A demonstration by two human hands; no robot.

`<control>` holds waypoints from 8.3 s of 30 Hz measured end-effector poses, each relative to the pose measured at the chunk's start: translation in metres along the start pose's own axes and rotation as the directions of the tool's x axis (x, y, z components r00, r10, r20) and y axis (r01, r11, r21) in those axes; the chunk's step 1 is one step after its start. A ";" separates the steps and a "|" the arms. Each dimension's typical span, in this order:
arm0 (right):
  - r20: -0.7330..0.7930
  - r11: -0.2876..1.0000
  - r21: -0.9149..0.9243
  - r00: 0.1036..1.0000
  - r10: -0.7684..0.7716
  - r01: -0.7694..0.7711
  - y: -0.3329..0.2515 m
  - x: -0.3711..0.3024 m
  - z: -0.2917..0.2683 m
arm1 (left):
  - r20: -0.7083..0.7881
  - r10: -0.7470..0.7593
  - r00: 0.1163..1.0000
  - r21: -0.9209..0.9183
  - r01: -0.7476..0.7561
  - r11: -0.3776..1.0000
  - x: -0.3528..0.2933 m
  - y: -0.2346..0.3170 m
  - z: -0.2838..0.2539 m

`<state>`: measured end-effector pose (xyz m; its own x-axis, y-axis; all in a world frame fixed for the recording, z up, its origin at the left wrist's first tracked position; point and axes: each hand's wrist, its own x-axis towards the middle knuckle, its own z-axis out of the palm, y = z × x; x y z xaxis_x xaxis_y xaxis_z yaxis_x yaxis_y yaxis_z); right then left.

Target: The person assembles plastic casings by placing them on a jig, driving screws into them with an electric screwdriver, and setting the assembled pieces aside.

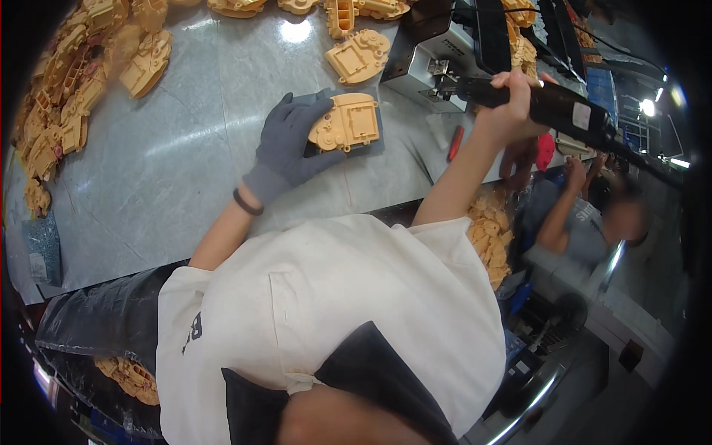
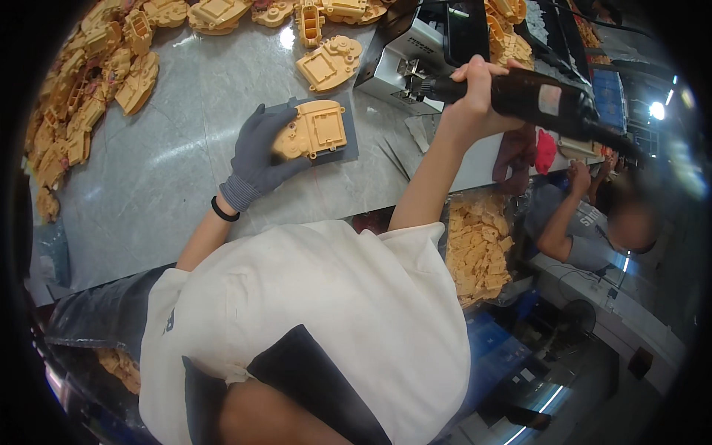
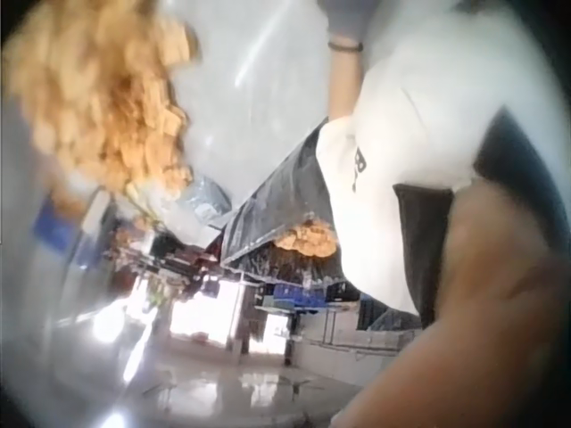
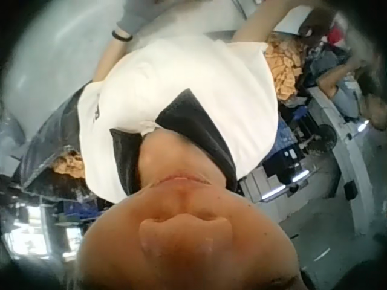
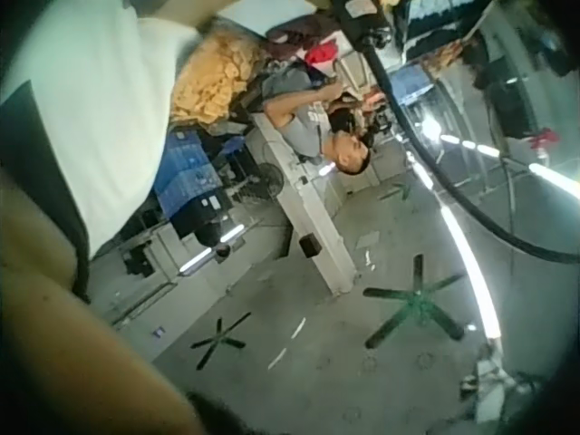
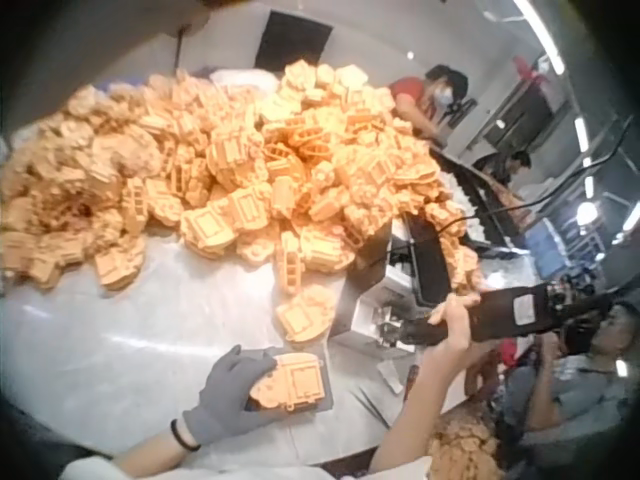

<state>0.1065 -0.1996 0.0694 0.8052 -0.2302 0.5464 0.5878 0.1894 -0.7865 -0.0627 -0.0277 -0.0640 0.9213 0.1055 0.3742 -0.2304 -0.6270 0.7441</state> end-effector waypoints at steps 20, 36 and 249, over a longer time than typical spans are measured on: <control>-0.025 0.981 -0.182 0.997 -0.070 0.065 0.005 0.001 -0.003 | -0.028 0.039 0.999 -0.036 -0.040 0.999 0.007 0.007 -0.004; 0.400 0.945 0.170 0.896 0.193 -0.280 -0.035 -0.074 0.036 | -0.065 0.006 0.998 -0.011 -0.006 1.000 0.006 0.007 -0.004; 0.440 0.952 -0.061 0.848 0.295 -0.299 -0.019 -0.088 0.010 | 0.008 0.028 1.000 -0.015 -0.028 1.000 0.011 -0.017 0.002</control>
<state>0.0256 -0.1733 0.0389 0.8904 0.2810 0.3581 0.3139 0.1908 -0.9301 -0.0478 -0.0174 -0.0740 0.9171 0.0814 0.3902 -0.2606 -0.6182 0.7416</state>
